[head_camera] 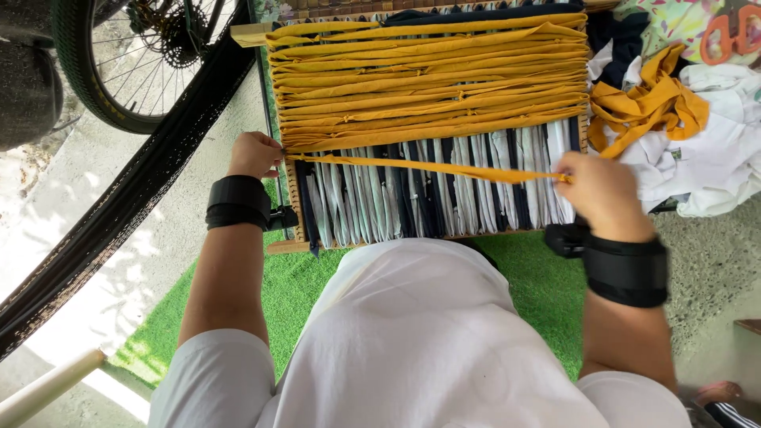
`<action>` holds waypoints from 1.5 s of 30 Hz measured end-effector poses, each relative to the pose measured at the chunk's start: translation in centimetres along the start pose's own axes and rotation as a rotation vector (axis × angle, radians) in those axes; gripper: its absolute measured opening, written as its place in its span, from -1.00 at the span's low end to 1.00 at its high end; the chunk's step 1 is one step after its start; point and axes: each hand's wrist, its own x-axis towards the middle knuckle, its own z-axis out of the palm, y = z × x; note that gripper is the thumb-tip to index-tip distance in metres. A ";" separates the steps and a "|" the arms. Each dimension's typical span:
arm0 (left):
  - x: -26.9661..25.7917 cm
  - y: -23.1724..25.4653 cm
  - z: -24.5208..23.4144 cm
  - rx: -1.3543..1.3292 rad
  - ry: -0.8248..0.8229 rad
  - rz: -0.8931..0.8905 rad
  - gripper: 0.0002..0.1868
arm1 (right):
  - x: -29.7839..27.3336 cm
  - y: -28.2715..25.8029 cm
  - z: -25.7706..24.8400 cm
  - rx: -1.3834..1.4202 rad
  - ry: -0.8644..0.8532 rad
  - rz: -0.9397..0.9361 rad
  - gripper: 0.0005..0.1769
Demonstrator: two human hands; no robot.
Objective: The person cuts yellow fabric strips from a wooden frame using scissors, then places the cut fabric onto a rack. The person repeatedly repositions the fabric on the frame and rack by hand.
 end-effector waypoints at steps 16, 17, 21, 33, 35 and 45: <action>1.9 1.9 -0.5 -0.259 -0.101 -0.007 -0.80 | -5.5 30.8 -5.0 -0.357 0.512 0.249 -0.84; 1.8 3.5 -1.0 -0.212 -0.074 0.028 -0.80 | -4.9 32.1 -5.6 -0.358 0.518 0.272 -0.84; 0.6 7.2 -2.6 -0.020 0.037 0.142 -0.78 | -1.4 33.2 -6.6 -0.403 0.734 0.248 -0.75; -4.2 3.8 3.0 0.447 0.523 0.335 -0.69 | 8.6 18.2 -2.3 0.050 0.255 -0.354 -0.45; -4.6 5.8 5.9 0.476 0.582 0.346 -0.68 | 9.6 17.3 -1.5 0.128 0.216 -0.431 -0.56; -16.1 26.0 31.1 0.197 0.149 0.774 -0.76 | 9.6 19.3 1.0 0.504 -0.005 -0.556 -0.62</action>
